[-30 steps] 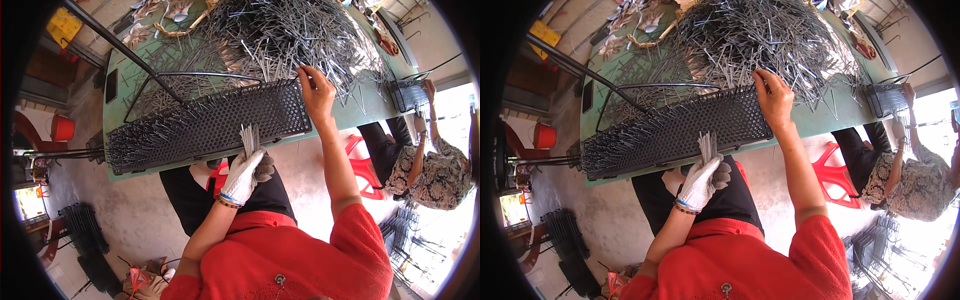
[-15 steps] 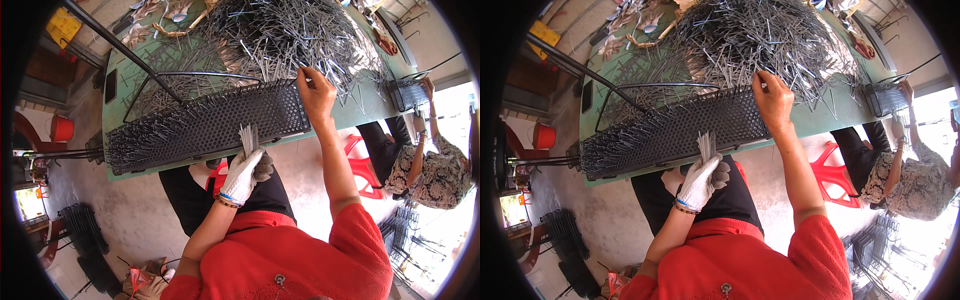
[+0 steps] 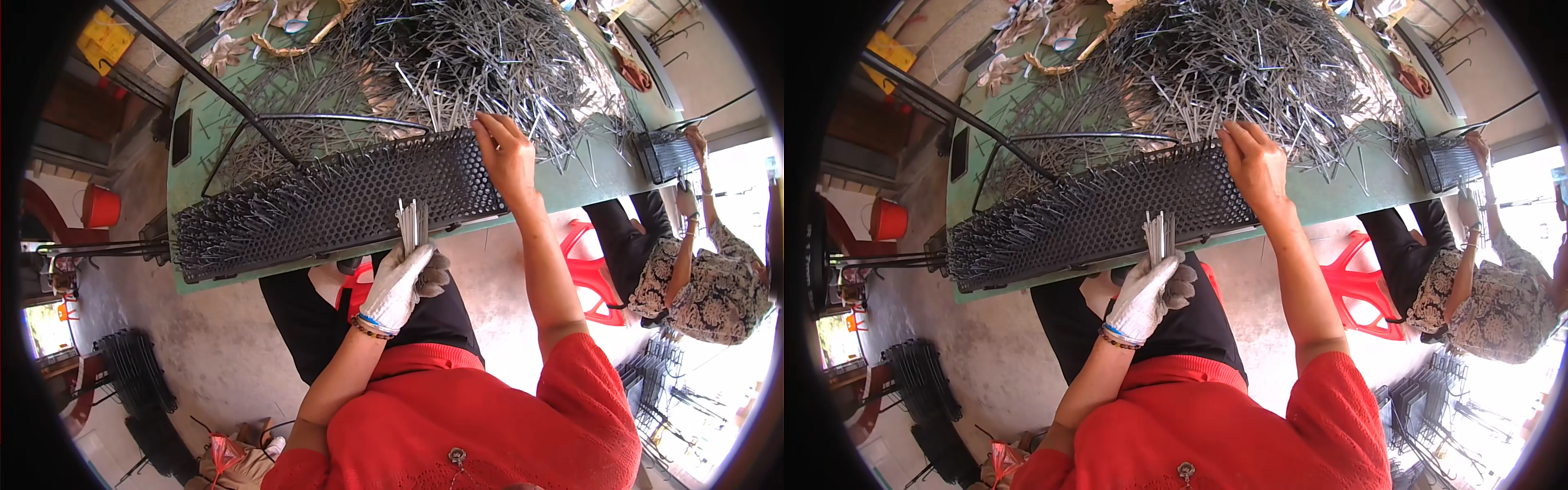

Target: Sorting and inserting thin metal wires into a grid-like assembly tool.

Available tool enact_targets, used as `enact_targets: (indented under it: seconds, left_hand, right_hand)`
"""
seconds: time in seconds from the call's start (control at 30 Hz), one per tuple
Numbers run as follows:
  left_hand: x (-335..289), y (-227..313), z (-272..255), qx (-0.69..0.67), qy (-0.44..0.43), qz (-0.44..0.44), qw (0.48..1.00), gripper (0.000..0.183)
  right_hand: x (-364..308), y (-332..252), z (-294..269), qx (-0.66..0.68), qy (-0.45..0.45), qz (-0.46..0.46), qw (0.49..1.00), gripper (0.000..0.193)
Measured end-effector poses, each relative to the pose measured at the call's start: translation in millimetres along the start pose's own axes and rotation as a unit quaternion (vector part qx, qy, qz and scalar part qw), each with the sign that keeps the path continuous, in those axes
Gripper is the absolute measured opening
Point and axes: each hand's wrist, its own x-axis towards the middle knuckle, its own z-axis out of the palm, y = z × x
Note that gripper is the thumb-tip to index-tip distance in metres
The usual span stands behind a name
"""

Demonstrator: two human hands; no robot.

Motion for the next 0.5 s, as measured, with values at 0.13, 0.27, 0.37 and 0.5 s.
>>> enact_targets:
  seconds: [0.13,0.27,0.37,0.5]
  left_hand:
    - [-2,2,3,0.015,-0.016,0.009,1.000,0.021]
    - [-2,2,6,0.025,-0.037,0.016,0.999,0.023]
    - [-5,4,11,0.036,-0.041,0.026,0.998,0.023]
    - [-3,1,10,0.040,-0.023,0.033,0.998,0.023]
  right_hand:
    - [-1,-27,-23,0.120,0.013,0.096,0.988,0.016]
    - [-25,-55,-36,0.291,-0.189,0.242,0.906,0.025]
    - [-37,-66,-40,0.311,-0.285,0.247,0.872,0.024]
    - [-42,-64,-42,0.359,-0.294,0.354,0.812,0.022]
